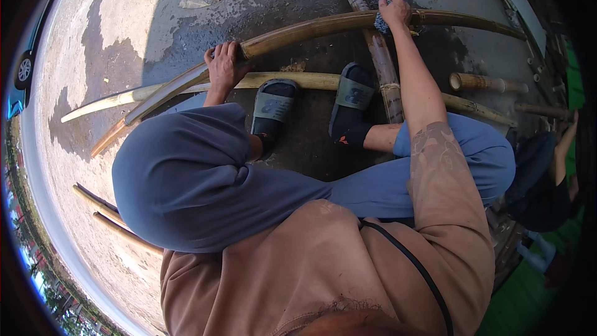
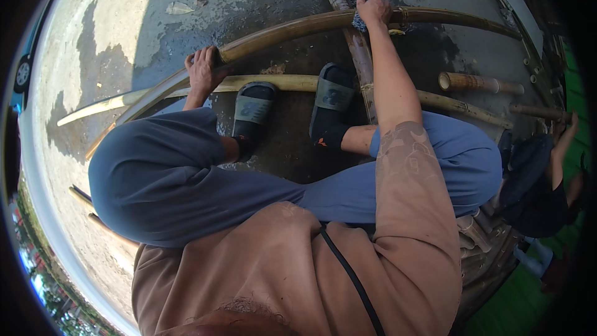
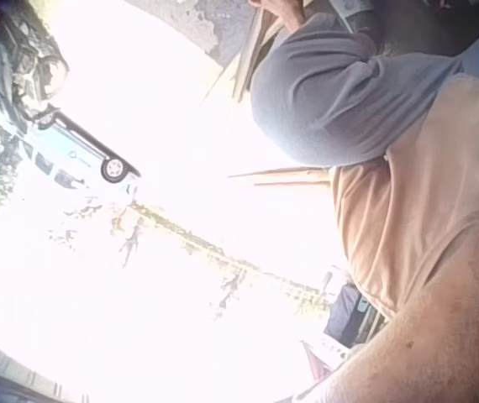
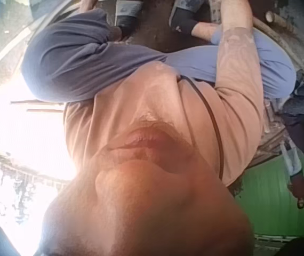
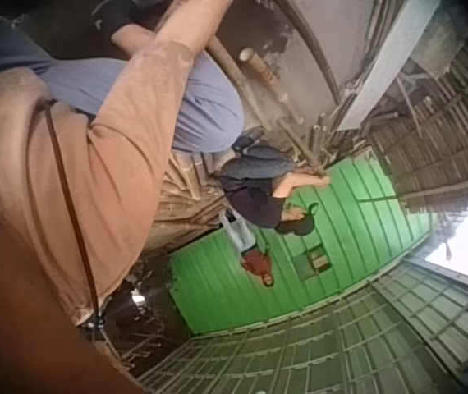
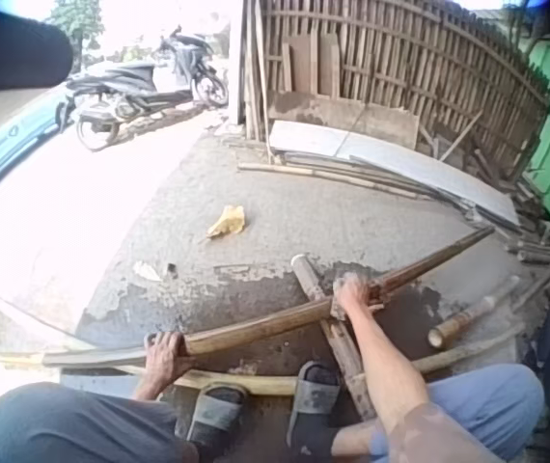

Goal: Cleaning and preparing bamboo stalks using a cloth and water.

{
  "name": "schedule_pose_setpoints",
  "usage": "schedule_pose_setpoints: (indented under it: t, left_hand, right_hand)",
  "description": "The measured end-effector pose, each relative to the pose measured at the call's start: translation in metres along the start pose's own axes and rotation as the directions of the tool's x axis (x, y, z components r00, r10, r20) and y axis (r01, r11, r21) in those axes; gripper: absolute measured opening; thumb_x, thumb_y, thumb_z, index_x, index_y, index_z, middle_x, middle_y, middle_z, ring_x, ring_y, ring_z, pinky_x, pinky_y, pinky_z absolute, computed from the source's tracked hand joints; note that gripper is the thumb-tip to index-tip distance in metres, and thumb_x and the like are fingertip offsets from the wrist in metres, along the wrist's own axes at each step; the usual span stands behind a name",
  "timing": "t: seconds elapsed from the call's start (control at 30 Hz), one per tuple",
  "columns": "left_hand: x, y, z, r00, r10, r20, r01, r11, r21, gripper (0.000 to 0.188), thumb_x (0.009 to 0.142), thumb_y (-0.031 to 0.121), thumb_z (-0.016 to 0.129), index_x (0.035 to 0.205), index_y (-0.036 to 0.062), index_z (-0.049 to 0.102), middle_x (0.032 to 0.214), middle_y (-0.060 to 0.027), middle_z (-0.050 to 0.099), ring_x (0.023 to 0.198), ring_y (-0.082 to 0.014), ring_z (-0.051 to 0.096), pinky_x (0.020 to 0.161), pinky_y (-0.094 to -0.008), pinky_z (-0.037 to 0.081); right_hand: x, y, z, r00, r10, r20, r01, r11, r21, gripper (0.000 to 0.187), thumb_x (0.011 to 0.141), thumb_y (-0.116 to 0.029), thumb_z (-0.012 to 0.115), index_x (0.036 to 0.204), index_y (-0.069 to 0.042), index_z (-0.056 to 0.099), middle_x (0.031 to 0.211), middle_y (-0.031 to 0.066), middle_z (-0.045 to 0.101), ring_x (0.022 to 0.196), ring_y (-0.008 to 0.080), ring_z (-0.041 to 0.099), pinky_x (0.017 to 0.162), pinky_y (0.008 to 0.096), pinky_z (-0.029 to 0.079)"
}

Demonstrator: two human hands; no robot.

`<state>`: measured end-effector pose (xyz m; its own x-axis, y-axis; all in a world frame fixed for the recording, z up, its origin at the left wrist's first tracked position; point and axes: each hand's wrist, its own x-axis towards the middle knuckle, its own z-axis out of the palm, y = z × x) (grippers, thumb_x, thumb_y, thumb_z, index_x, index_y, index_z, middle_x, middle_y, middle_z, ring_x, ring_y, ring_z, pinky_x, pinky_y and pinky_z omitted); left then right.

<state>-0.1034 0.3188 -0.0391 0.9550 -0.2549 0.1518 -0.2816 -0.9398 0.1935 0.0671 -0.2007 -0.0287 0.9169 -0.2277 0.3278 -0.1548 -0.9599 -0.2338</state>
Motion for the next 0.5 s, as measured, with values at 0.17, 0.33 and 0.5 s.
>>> schedule_pose_setpoints:
  t: [0.17, 0.33, 0.5]
  left_hand:
    - [0.011, -0.002, 0.009, 0.995, 0.061, -0.077, -0.064, 0.997, -0.032, 0.064, 0.077, 0.028, 0.084, 0.134, 0.0121, 0.058, 0.128, -0.0083, 0.067, 0.125, -0.0292, 0.060, 0.109, -0.0502, 0.038]
    - [-0.008, -0.039, 0.007, 0.976, 0.081, -0.200, -0.099, 0.992, -0.081, 0.048, 0.079, 0.016, 0.077, 0.125, 0.0122, 0.063, 0.112, -0.0080, 0.071, 0.111, -0.0308, 0.066, 0.101, -0.0468, 0.045]
    - [-0.004, -0.051, -0.011, 0.999, 0.028, -0.018, -0.030, 0.992, -0.120, 0.054, 0.073, 0.021, 0.080, 0.125, 0.0145, 0.064, 0.114, -0.0087, 0.071, 0.112, -0.0317, 0.066, 0.102, -0.0465, 0.045]
  right_hand:
    - [-0.139, -0.281, 0.018, 0.918, -0.323, 0.231, 0.209, 0.887, 0.411, 0.026, 0.086, -0.028, 0.068, 0.096, -0.007, 0.080, 0.099, 0.0195, 0.077, 0.104, 0.0379, 0.072, 0.100, 0.0473, 0.054]
    - [-0.152, -0.328, 0.005, 0.820, -0.308, 0.482, 0.010, 0.850, 0.526, 0.033, 0.084, -0.032, 0.071, 0.100, -0.004, 0.080, 0.109, 0.0242, 0.076, 0.110, 0.0404, 0.072, 0.102, 0.0503, 0.054]
    - [-0.008, -0.135, -0.006, 0.855, 0.120, 0.504, -0.114, 0.993, -0.043, 0.052, 0.089, -0.045, 0.078, 0.124, -0.007, 0.076, 0.134, 0.0201, 0.071, 0.126, 0.0369, 0.067, 0.109, 0.0502, 0.052]
